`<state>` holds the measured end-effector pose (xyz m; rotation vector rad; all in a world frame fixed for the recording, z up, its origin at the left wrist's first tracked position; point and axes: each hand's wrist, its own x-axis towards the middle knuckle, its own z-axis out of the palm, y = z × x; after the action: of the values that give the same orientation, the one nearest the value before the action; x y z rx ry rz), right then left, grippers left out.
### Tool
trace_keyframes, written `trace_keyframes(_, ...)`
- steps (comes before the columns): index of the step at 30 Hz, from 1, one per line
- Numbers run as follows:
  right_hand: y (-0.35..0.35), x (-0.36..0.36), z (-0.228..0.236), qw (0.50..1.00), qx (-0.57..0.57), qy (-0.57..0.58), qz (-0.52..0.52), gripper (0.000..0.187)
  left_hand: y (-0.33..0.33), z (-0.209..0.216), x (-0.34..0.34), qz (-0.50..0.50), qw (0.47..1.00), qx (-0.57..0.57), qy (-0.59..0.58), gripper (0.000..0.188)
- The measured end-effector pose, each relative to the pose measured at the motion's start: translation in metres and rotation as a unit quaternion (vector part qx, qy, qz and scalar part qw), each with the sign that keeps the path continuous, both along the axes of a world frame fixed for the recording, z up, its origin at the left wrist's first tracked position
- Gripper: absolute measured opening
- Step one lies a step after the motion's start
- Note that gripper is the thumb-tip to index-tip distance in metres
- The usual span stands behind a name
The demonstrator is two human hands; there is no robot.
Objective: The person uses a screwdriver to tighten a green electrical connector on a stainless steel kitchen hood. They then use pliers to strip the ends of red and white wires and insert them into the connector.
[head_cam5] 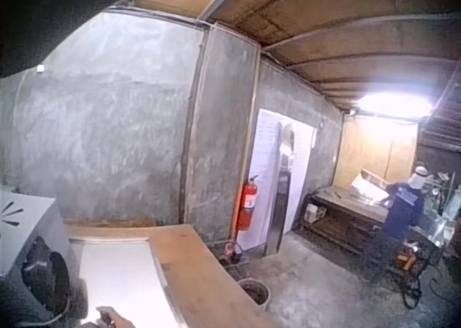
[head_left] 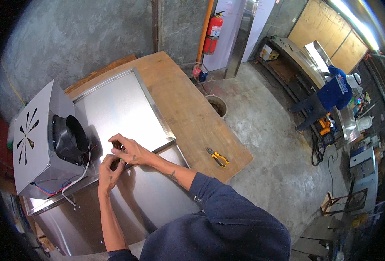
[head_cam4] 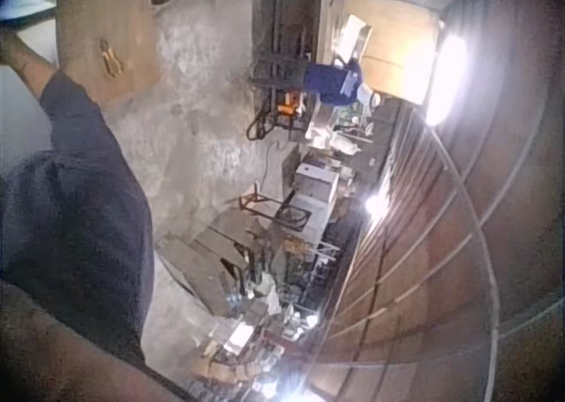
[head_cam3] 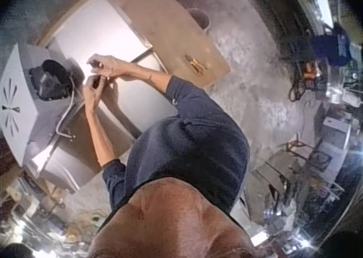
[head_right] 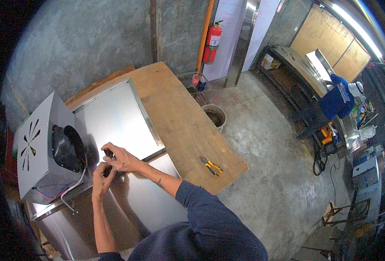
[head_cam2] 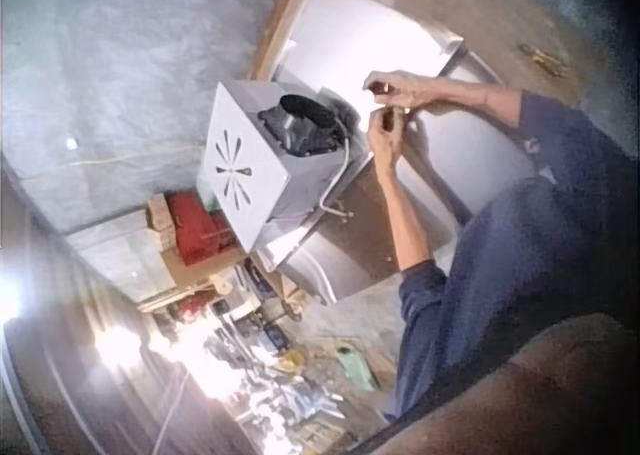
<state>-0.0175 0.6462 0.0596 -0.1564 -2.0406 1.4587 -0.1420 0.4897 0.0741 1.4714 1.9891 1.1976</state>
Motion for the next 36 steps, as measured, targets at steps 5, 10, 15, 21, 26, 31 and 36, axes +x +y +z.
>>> trace_keyframes(5,0.002,-0.004,-0.006,1.000,0.007,0.024,-0.004,0.037,-0.002,0.002,0.001,0.002,1.000,-0.013,0.023,0.028)
trace_keyframes(10,0.001,-0.001,-0.004,1.000,-0.024,0.005,0.001,0.036,-0.002,0.004,0.003,0.003,1.000,-0.029,0.010,0.027)
trace_keyframes(15,-0.002,-0.003,-0.001,1.000,-0.012,0.024,-0.009,0.037,-0.003,-0.005,-0.004,0.001,0.999,-0.013,0.046,0.025)
trace_keyframes(21,-0.005,-0.002,0.001,0.998,0.033,0.044,-0.043,0.032,-0.003,-0.013,-0.007,0.008,0.999,-0.017,0.031,0.023)
trace_keyframes(26,-0.001,-0.005,-0.006,0.997,0.011,0.063,-0.041,0.032,0.000,-0.008,-0.004,-0.006,0.999,-0.007,0.030,0.023)
trace_keyframes(31,-0.004,-0.002,-0.002,0.998,-0.007,0.028,-0.048,0.031,-0.002,-0.013,-0.010,-0.015,0.999,-0.023,0.039,0.024)
trace_keyframes(36,-0.002,-0.006,-0.009,0.993,0.034,0.082,-0.080,0.032,-0.001,-0.007,-0.003,-0.006,0.999,-0.020,0.037,0.025)
